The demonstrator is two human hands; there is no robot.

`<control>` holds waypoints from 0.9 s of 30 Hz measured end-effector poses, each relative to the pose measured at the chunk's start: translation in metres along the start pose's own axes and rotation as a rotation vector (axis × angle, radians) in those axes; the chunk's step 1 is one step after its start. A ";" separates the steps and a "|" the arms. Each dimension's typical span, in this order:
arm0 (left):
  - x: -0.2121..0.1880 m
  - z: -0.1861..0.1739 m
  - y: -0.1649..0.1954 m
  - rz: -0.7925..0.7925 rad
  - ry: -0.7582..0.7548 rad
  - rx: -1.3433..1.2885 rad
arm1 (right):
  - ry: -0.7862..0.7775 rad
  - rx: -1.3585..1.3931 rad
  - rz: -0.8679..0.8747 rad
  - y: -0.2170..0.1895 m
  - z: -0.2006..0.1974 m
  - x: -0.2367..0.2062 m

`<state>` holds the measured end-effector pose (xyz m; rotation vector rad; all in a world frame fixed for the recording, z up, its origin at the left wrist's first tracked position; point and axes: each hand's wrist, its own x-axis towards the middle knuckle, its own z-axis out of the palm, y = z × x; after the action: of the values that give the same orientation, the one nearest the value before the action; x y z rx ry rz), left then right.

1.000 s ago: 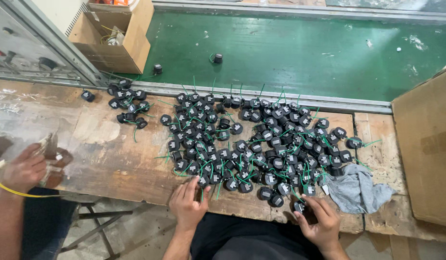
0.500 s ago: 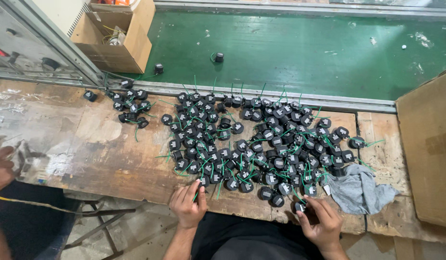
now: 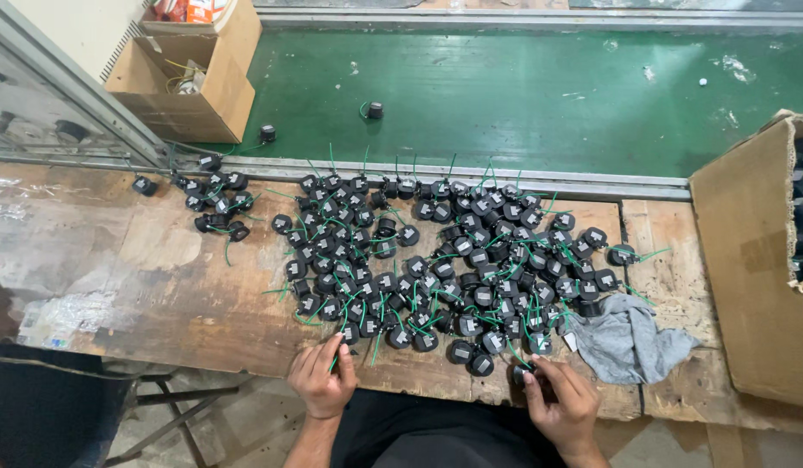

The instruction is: The person picks up black plug components with green wires from a pile on the workbench, manipulates and turns each one in their hands, and places it back on the bench, working through the pile one at a time.

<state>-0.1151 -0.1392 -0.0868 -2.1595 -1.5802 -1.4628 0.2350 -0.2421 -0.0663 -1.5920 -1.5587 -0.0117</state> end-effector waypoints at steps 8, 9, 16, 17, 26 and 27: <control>-0.001 0.001 -0.003 0.015 -0.012 0.004 | 0.048 -0.021 -0.006 0.003 0.005 -0.005; -0.001 0.001 -0.003 0.019 -0.013 0.002 | 0.043 -0.022 -0.003 0.003 0.005 -0.005; 0.003 -0.002 -0.002 -0.016 -0.064 -0.001 | 0.023 -0.055 0.029 0.001 0.004 -0.006; 0.004 -0.003 -0.002 -0.018 -0.067 -0.004 | 0.018 -0.060 0.036 0.000 0.004 -0.006; 0.011 -0.004 0.006 -0.056 -0.085 0.004 | 0.059 -0.017 0.033 0.001 0.001 -0.009; 0.011 -0.004 0.006 -0.057 -0.083 -0.001 | 0.058 -0.007 0.060 0.001 0.000 -0.009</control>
<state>-0.1131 -0.1370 -0.0744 -2.2210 -1.6809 -1.4072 0.2340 -0.2492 -0.0725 -1.6293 -1.4672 -0.0308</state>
